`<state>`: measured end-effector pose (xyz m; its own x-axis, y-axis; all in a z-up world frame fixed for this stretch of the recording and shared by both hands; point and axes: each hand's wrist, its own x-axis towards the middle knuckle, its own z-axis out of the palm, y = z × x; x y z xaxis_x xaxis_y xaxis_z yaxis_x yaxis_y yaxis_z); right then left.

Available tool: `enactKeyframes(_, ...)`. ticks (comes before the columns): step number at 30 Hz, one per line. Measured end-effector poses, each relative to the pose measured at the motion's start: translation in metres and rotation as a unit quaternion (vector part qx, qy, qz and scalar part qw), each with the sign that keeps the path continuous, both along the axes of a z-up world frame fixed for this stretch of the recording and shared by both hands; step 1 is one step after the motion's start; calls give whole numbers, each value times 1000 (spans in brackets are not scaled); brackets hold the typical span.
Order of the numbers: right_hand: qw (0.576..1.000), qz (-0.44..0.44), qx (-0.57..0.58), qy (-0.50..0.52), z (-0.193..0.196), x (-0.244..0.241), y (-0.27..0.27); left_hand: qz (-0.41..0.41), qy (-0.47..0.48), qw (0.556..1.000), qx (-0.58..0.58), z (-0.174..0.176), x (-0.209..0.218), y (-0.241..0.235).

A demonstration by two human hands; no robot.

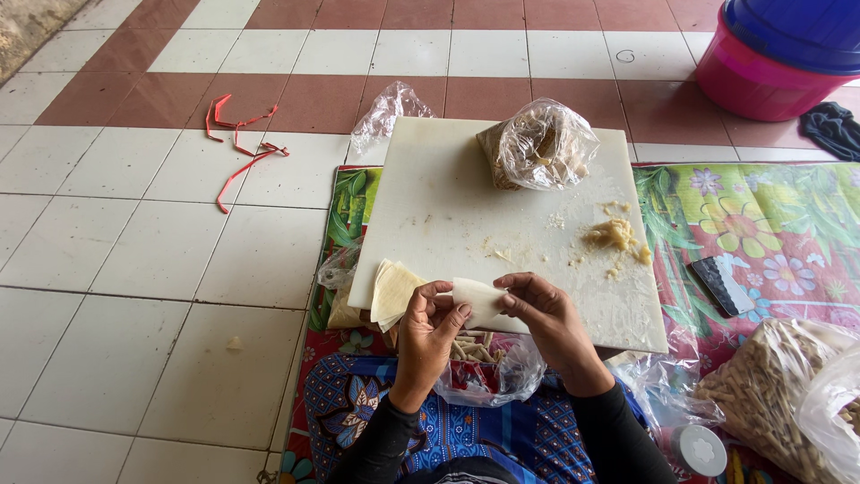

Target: The person prepares food wrappers by placing a small amount of filling with a wooden spoon onto square dough sheets, then folding them into triangular shapes and pressing the edges by hand.

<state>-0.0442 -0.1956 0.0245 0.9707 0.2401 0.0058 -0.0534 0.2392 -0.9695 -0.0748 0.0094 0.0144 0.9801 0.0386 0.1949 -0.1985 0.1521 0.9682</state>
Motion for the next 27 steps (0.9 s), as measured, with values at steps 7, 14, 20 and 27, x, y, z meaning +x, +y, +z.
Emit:
enactKeyframes(7, 1000, -4, -2, 5, 1, 5, -1, -14, -7, 1000, 1, 0, -1, 2)
enactKeyframes(14, 978, 3, -189, -90, 23, 16, -3, 20, -102, 985, 139, 0, 12, 8)
enactKeyframes(20, 923, 3, -340, -179, 39, 67, 3, 105, -279, 895, 333, 13, 34, 17)
enactKeyframes(27, 868, 11, -333, -369, 41, 72, -2, 126, -454, 747, 470, -8, 41, 24)
